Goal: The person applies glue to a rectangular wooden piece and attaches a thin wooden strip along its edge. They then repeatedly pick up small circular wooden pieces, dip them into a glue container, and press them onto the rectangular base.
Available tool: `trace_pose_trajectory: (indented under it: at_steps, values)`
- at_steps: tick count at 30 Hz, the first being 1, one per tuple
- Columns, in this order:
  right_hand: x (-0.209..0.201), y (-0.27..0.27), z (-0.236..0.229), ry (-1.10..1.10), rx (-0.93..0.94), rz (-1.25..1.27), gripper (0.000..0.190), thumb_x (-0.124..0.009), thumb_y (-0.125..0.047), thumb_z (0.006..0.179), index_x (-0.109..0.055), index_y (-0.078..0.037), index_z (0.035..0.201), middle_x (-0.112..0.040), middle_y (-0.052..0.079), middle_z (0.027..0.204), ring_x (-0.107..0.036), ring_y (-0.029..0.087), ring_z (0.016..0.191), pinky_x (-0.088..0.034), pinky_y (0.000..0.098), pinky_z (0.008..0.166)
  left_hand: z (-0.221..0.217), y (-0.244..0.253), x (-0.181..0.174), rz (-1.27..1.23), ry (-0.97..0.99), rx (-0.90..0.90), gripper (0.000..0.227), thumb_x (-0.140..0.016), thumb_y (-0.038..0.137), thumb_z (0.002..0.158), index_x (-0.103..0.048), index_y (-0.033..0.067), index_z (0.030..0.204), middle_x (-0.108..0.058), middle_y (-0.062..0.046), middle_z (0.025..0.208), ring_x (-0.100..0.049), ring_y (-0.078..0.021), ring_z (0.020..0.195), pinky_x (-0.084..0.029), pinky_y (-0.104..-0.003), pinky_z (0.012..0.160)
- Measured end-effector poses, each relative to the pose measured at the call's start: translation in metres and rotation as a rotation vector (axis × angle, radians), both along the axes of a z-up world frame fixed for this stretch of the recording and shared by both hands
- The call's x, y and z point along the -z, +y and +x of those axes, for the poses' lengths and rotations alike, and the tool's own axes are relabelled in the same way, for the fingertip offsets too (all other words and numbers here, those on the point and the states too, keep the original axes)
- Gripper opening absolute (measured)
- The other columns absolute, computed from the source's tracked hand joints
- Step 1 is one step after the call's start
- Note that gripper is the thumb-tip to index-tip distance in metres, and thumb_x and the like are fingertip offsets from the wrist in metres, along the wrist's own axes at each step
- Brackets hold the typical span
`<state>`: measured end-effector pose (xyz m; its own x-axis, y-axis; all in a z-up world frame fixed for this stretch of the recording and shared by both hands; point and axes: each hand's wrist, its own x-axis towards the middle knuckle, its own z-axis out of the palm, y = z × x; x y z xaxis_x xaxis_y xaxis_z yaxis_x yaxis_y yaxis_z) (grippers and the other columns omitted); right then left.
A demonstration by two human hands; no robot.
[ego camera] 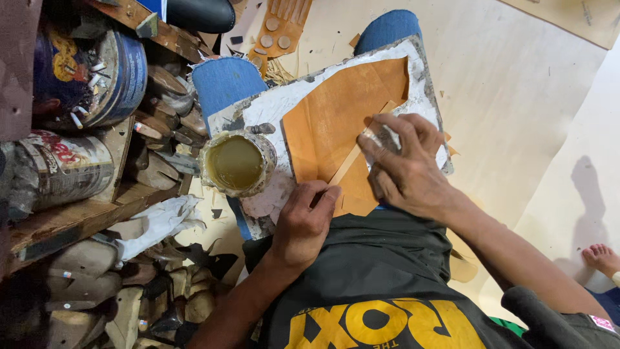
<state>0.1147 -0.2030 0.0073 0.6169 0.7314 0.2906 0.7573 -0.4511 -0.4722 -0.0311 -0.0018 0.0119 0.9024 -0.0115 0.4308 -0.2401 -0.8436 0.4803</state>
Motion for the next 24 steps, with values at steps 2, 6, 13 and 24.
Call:
trace_pose_trajectory:
  at_steps: [2, 6, 13, 24]
  values:
    - [-0.003, 0.004, -0.008, 0.010, -0.025, 0.004, 0.051, -0.056, -0.019, 0.095, -0.073, -0.021, 0.143, -0.050, 0.016, 0.152, -0.031, 0.035, 0.136, -0.018, 0.0482, 0.113, 0.001, -0.002, 0.003, 0.019, 0.007, -0.012, 0.008, -0.073, 0.005, 0.099, -0.078, 0.0031, 0.106, -0.060, -0.009, 0.091, -0.068, -0.0269, 0.078, -0.059, -0.034, 0.064]
    - [-0.005, 0.010, -0.026, 0.004, -0.049, -0.008, 0.059, -0.056, -0.017, 0.091, -0.068, -0.025, 0.149, -0.050, 0.010, 0.151, -0.033, 0.034, 0.136, -0.015, 0.0455, 0.113, 0.000, -0.004, 0.005, 0.099, 0.022, -0.040, 0.009, -0.072, 0.008, 0.101, -0.078, 0.0068, 0.108, -0.060, -0.009, 0.093, -0.070, -0.0265, 0.084, -0.061, -0.033, 0.067]
    - [-0.011, 0.018, -0.044, -0.002, -0.046, -0.047, 0.053, -0.060, -0.026, 0.096, -0.067, -0.021, 0.148, -0.050, 0.012, 0.143, -0.035, 0.037, 0.124, -0.025, 0.0512, 0.110, -0.001, 0.006, -0.006, 0.058, 0.018, -0.052, 0.008, -0.075, 0.008, 0.100, -0.078, 0.0069, 0.108, -0.061, -0.009, 0.094, -0.070, -0.0277, 0.089, -0.061, -0.032, 0.068]
    - [-0.029, 0.030, -0.056, -0.065, -0.113, -0.100, 0.040, -0.060, -0.029, 0.102, -0.073, -0.028, 0.140, -0.051, 0.008, 0.122, -0.039, 0.032, 0.114, -0.034, 0.0475, 0.097, -0.024, 0.026, -0.004, -0.274, 0.130, -0.114, 0.026, -0.080, 0.014, 0.097, -0.063, 0.0043, 0.114, -0.061, -0.013, 0.109, -0.068, -0.0385, 0.111, -0.062, -0.050, 0.091]
